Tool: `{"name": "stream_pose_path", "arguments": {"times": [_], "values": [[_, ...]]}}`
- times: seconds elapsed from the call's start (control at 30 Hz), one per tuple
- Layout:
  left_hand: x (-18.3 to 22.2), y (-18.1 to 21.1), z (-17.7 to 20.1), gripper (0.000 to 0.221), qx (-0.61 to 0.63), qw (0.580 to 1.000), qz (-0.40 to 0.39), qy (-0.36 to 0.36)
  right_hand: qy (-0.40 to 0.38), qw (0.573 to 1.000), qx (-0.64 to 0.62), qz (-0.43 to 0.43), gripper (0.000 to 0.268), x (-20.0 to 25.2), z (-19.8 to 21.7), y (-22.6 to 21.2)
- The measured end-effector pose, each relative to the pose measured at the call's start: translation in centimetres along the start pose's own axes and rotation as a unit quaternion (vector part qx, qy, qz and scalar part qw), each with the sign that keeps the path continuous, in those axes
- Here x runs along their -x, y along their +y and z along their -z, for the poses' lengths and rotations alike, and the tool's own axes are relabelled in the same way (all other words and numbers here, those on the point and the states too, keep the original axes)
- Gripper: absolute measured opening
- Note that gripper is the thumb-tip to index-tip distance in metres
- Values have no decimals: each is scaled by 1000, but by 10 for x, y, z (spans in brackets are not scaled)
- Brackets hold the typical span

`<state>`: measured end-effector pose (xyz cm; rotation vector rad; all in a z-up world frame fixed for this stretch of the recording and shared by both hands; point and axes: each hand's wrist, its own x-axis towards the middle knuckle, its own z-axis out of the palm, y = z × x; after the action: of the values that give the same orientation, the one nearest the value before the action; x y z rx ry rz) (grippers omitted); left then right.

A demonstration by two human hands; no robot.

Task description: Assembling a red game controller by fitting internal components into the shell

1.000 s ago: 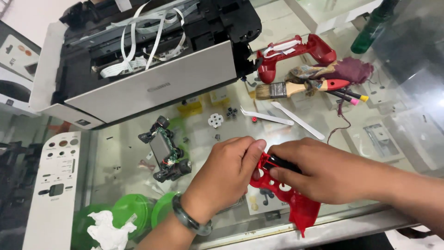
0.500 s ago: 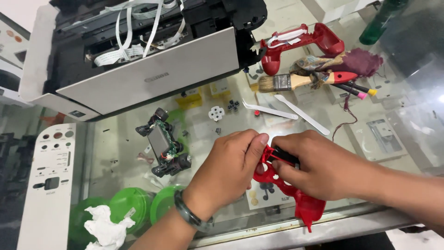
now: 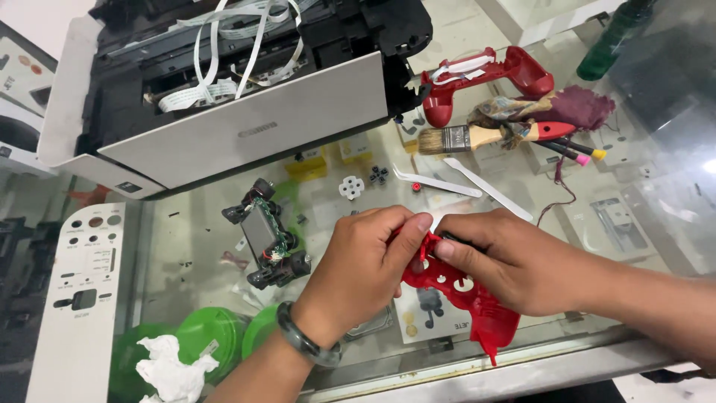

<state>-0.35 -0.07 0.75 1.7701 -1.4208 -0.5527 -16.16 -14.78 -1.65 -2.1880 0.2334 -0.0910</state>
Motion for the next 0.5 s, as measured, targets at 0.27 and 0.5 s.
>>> {"name": "stream_pose_path", "arguments": {"times": [0.27, 0.5], "values": [[-4, -9, -4, 41, -23, 999, -33, 6, -22, 999, 19, -19, 36, -1, 2, 1], [-6, -3, -7, 27, -14, 997, -59, 43, -75, 993, 38, -87, 37, 5, 13, -3]]}}
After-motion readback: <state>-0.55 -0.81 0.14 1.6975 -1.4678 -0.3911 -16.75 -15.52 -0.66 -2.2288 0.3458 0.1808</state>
